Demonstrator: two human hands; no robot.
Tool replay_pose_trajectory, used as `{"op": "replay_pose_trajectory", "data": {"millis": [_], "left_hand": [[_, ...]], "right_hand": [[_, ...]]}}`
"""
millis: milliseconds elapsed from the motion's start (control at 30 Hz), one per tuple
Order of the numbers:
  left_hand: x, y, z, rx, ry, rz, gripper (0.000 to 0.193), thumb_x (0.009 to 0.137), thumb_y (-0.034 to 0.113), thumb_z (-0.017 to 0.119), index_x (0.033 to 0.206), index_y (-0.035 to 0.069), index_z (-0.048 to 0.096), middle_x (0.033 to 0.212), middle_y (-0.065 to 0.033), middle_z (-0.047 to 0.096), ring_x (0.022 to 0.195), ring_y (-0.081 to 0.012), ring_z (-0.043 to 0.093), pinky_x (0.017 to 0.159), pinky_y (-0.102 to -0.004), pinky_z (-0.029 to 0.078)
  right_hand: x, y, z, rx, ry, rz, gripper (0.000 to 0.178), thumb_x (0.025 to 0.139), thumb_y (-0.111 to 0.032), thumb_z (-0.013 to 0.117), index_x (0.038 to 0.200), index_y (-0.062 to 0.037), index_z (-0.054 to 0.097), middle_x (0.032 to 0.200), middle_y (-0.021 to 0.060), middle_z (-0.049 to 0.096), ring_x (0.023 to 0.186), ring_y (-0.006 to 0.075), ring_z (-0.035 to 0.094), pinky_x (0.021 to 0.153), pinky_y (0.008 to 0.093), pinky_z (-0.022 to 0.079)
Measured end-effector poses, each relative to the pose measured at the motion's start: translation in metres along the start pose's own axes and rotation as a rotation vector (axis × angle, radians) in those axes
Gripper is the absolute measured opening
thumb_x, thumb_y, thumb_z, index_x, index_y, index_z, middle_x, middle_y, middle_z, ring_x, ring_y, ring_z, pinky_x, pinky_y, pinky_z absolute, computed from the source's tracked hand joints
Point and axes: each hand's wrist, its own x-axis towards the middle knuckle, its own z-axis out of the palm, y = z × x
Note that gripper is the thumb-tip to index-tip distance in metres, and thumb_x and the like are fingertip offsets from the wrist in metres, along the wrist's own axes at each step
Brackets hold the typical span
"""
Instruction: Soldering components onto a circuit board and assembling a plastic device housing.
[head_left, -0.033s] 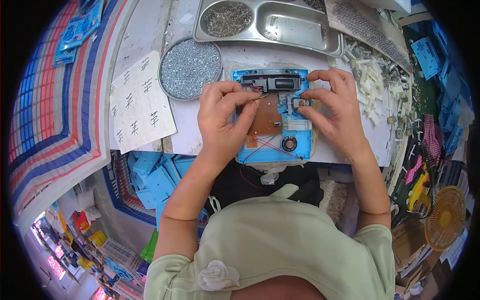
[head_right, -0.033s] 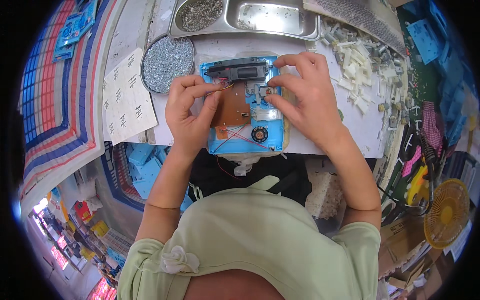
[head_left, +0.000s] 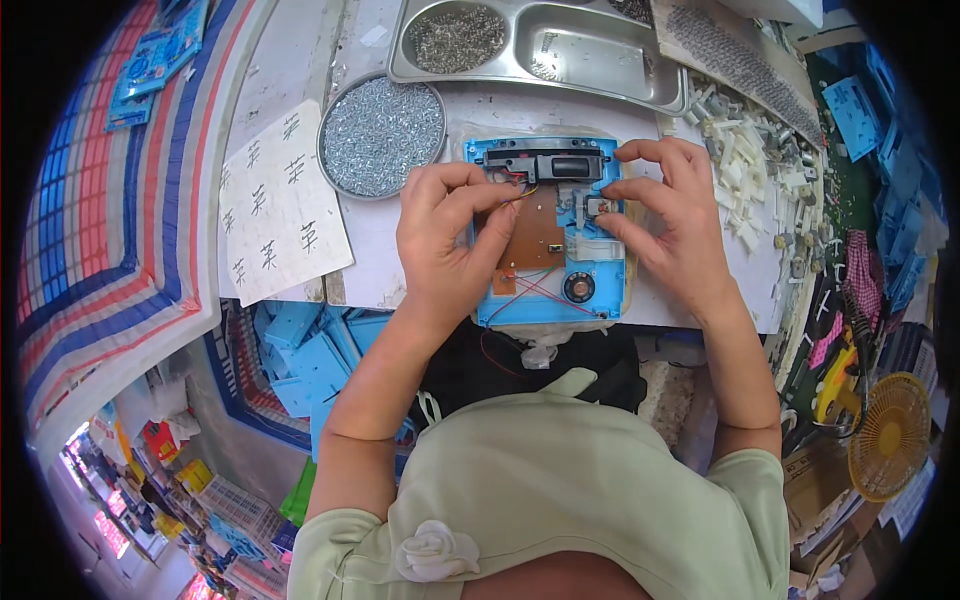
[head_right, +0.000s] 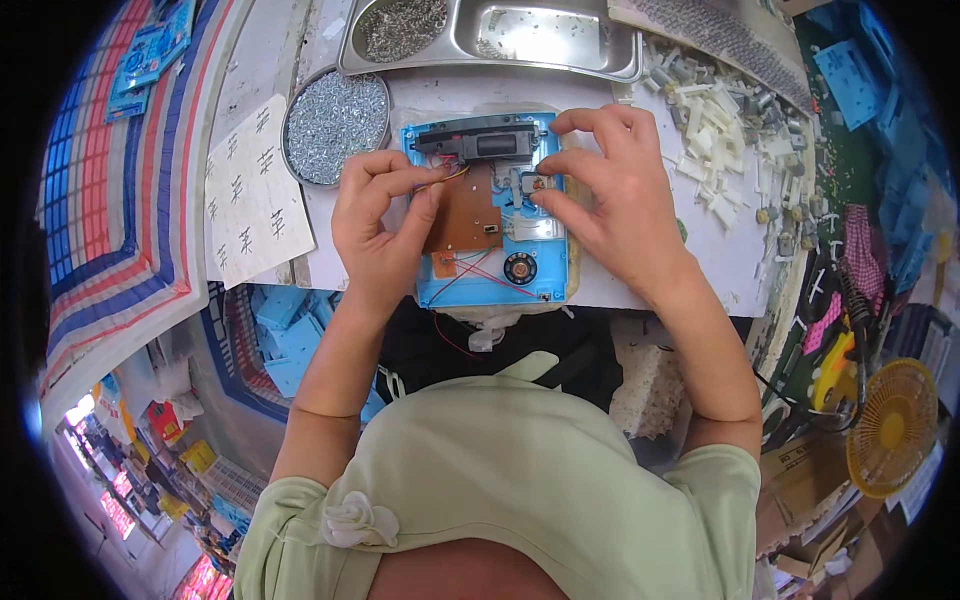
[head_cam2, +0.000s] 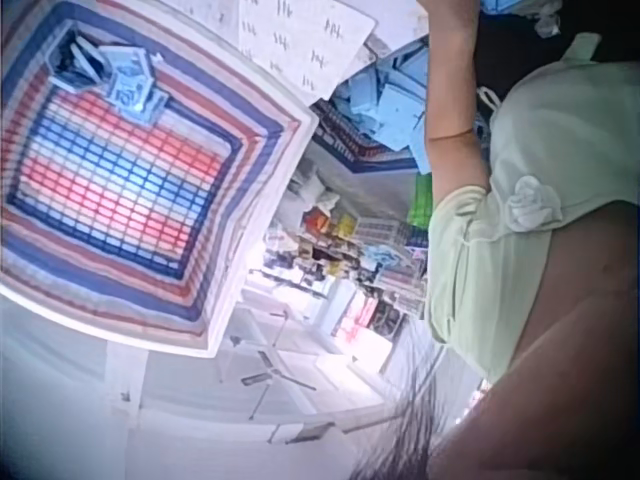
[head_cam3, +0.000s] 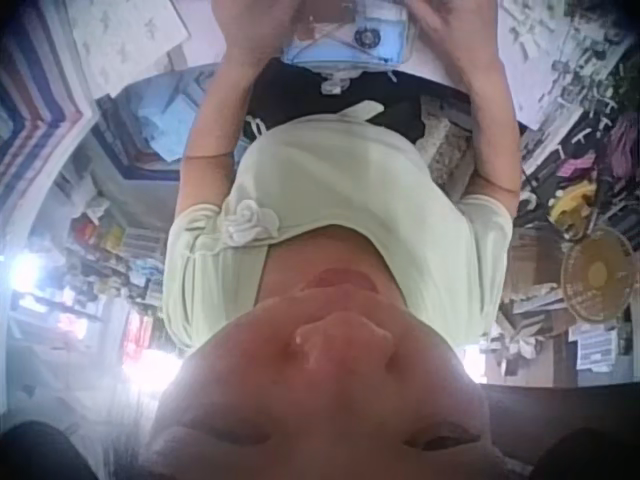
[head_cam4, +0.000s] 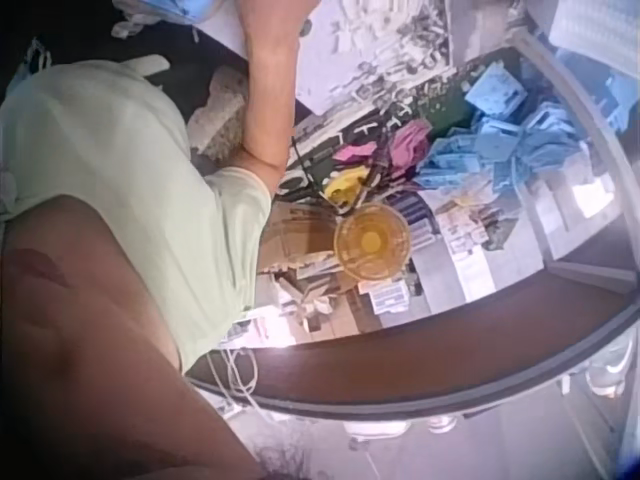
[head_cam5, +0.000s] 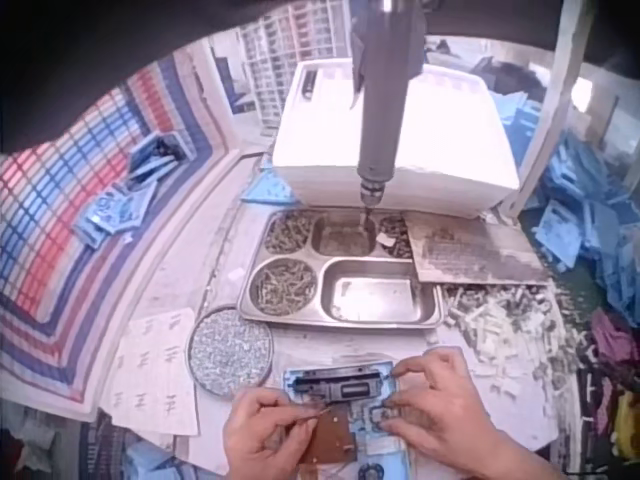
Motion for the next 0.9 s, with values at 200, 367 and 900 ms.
{"op": "replay_pose_trajectory", "data": {"millis": [200, 367, 900], "left_hand": [[-0.006, -0.002, -0.001, 0.036, 0.047, 0.066, 0.022, 0.073, 0.003, 0.081, 0.094, 0.009, 0.076, 0.089, -0.0031, 0.062, 0.080, -0.0208, 0.054, 0.075, -0.0351, 0.040], [-0.004, 0.001, -0.009, 0.107, -0.039, 0.192, 0.026, 0.072, -0.001, 0.081, 0.096, 0.008, 0.075, 0.091, -0.0052, 0.061, 0.082, -0.0217, 0.055, 0.071, -0.0334, 0.042], [0.000, -0.010, -0.016, 0.193, -0.023, 0.235, 0.022, 0.072, 0.008, 0.081, 0.092, 0.013, 0.072, 0.091, -0.0012, 0.064, 0.083, -0.0223, 0.059, 0.080, -0.0378, 0.040]], "right_hand": [[0.003, -0.006, -0.004, -0.030, -0.041, 0.068, 0.024, 0.070, -0.014, 0.083, 0.092, -0.0091, 0.075, 0.121, 0.0087, 0.064, 0.119, 0.0355, 0.049, 0.103, 0.0460, 0.042], [0.020, -0.030, -0.004, -0.027, 0.048, -0.068, 0.025, 0.067, -0.008, 0.082, 0.091, -0.0092, 0.075, 0.120, 0.0081, 0.064, 0.116, 0.0364, 0.052, 0.097, 0.0451, 0.046], [0.037, -0.031, 0.033, -0.035, 0.070, -0.234, 0.025, 0.061, -0.004, 0.080, 0.082, -0.0060, 0.067, 0.114, 0.0078, 0.067, 0.109, 0.0349, 0.056, 0.087, 0.0432, 0.053]]}}
